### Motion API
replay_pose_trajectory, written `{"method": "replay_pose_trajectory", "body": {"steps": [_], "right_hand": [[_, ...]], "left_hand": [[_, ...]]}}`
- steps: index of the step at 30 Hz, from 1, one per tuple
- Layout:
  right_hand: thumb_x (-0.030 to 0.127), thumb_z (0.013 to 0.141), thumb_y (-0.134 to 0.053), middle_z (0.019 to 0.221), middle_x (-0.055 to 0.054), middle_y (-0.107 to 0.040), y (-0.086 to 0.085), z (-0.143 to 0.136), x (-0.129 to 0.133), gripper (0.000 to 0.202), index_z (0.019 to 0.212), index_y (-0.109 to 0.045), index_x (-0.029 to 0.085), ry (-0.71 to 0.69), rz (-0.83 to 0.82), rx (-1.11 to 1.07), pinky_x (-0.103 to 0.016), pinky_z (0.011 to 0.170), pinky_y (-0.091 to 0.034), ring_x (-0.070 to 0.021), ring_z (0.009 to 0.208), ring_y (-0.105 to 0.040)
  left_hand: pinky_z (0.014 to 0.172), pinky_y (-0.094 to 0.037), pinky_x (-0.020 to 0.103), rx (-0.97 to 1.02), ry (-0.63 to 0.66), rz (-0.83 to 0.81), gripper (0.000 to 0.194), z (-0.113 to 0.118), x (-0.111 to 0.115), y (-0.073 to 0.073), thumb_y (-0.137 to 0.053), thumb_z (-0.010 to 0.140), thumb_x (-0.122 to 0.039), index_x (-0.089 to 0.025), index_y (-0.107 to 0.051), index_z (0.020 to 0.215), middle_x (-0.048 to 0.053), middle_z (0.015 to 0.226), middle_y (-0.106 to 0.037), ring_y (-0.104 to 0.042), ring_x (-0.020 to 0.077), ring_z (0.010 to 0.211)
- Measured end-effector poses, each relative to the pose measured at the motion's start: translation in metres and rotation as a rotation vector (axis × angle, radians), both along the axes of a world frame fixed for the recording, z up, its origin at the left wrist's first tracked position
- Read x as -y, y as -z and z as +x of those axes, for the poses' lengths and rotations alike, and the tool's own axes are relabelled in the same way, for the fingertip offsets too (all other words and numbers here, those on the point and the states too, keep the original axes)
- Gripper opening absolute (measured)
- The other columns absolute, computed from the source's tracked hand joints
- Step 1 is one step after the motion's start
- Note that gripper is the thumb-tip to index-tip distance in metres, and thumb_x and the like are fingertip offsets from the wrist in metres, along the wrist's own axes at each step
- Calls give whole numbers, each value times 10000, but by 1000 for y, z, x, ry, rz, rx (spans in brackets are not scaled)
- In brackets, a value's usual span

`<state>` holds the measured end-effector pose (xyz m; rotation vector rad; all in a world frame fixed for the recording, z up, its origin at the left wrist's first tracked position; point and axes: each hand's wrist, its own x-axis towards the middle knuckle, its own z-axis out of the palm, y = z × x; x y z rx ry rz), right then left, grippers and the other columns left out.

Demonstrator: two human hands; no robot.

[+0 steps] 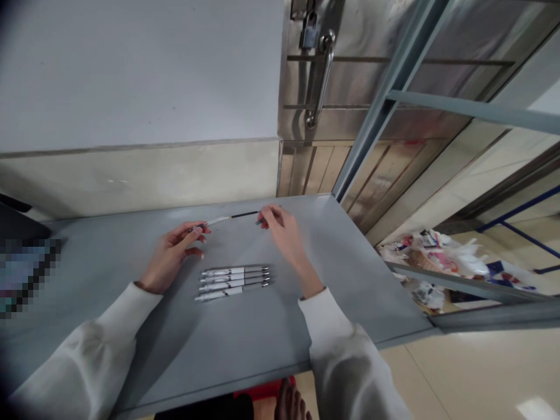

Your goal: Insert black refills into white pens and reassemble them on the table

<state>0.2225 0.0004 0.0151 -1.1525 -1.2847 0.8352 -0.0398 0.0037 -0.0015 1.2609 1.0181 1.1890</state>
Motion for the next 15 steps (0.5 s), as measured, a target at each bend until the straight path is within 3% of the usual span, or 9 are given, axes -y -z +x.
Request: {"method": "replay_pose_trajectory", "body": {"steps": [5,15], "right_hand": [[435,966,-611,775,-20,-669,4,7,-7,321,738,-657,214,124,50,-120,-329,725,-477,-166,703,-594],[535,970,-642,933,-48,-736,5,7,-9,316,934,-695,226,132,161,-26,-338,781,-560,-172,783,-669]], "left_hand": [[575,-588,227,7,-30,-9,384,0,0,0,-843,837,-468,-184,-789,1089,92,1056,-756,-650,177,860],[571,-581,234,-13,-22,-13,396,4,1,-3,-852,819,-483,-180,-788,1066,90,1026,-759,-642,179,839]]}}
